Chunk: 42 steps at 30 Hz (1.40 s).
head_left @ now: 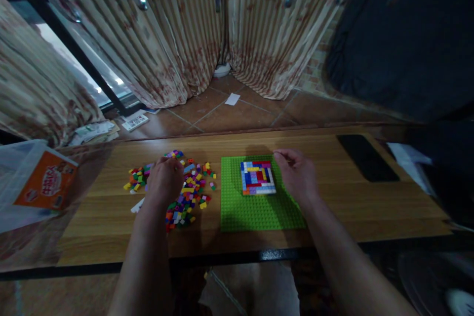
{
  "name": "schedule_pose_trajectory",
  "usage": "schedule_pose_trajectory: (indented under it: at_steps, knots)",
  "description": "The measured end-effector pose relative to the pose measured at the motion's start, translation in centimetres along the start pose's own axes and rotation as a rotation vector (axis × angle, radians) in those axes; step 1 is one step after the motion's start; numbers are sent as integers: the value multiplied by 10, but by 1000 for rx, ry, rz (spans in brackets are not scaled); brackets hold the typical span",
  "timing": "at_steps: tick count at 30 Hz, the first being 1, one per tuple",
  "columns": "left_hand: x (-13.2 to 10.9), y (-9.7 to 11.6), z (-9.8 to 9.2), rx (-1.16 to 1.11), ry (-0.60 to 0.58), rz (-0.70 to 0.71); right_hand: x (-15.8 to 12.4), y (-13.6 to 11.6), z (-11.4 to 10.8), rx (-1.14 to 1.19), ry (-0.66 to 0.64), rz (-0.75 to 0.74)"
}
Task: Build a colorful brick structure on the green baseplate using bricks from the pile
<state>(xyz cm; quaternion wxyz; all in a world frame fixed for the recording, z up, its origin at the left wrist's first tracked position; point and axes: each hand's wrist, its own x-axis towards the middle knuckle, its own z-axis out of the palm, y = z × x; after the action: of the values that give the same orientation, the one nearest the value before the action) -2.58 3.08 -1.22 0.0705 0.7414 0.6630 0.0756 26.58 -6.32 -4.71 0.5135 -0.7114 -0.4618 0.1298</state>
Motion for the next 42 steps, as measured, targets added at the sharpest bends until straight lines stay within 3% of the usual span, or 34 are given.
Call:
schedule_pose_trajectory:
  at_steps: [6, 14, 24, 33, 42]
  knots:
    - [-7, 3, -11, -387, -9, 18, -2, -6, 0, 31, 9, 5]
    - [-29, 39, -7, -725, -154, 185, -14, -26, 5, 132, -36, -104]
    - [-39, 69, 10, -1151, -417, 83, -29, -38, 9, 232, -269, -139]
    - [-45, 80, 8, -1222, -590, 79, -31, -42, 6, 213, -452, -261]
    - [-46, 81, 11, -1232, -590, 97, -32, -41, -3, -4, -511, -399]
